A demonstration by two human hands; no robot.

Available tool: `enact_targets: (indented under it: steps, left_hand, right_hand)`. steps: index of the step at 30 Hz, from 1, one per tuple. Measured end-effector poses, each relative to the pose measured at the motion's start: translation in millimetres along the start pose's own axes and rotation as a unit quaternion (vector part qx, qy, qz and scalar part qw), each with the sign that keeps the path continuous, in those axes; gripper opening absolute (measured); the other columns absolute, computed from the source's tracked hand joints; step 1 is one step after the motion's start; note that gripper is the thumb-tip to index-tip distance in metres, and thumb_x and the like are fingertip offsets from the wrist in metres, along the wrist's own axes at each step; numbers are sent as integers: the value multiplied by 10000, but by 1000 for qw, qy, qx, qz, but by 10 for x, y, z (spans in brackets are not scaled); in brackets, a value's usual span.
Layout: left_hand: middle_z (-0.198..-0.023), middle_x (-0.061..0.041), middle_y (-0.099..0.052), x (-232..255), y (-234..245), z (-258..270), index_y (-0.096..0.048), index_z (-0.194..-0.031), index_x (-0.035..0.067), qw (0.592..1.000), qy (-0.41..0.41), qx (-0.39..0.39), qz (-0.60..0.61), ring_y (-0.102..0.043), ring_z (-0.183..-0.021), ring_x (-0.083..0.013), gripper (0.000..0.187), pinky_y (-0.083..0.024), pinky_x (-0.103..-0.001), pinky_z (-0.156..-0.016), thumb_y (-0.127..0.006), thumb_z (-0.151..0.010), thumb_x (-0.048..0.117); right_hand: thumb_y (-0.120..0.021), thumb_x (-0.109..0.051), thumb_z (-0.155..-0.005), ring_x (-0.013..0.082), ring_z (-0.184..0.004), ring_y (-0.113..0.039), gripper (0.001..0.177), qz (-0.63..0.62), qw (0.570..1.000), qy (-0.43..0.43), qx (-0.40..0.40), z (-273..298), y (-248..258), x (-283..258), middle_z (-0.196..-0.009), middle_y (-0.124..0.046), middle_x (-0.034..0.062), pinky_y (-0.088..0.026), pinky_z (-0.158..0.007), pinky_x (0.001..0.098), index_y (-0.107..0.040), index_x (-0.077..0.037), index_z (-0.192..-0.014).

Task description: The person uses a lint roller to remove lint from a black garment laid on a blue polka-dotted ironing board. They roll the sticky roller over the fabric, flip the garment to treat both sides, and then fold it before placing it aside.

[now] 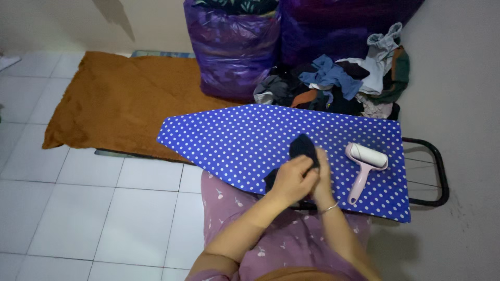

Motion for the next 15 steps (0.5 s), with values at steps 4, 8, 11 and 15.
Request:
enact_targets:
  steps: [4,8,11,15]
  left_hand:
    - [-771,-160,-549,408,9,108,-537,-760,29,997,-65,-18,-27,-575,-743,-375,223,-442,-478,-670,-655,-901,154]
    - [-765,-138,-521,573,60,158,-536,-756,56,990,-132,10,-40,-542,-739,-345,188,-426,-454,-697,-660,-865,145]
    - [-761,-127,-537,622,-123,299,-530,-749,62,985,-161,-56,-16,-550,-744,-344,199,-423,-462,-707,-668,-858,154]
    - [-768,-139,-565,670,-280,379,-555,-764,59,983,-163,-87,15,-585,-760,-361,221,-466,-470,-709,-684,-873,201]
  right_hand:
    - [-498,-253,-1067,179,-886,-636,282,-159,984,-77,27,-74,194,238,-1000,-634,67,-541,-806,322,-672,-35,-1111]
    - [-491,-289,-1082,201,-815,-666,325,-232,948,-215,-29,-63,11,550,-961,-683,82,-553,-726,352,-693,-35,-1099]
    - [-495,-276,-1071,214,-863,-671,322,-248,933,-257,-56,-29,-94,760,-1007,-689,96,-556,-770,359,-689,-24,-1124]
    - [-501,-258,-1056,230,-926,-679,324,-264,915,-296,-78,-75,-143,960,-1067,-697,114,-560,-828,369,-682,-10,-1157]
Point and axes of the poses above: each hand's wrist, its own z-axis away from the middle knuckle, its own y-axis out of the back of the hand, x = y × z, the point moved 10 cm from there along -z, towards the middle knuckle
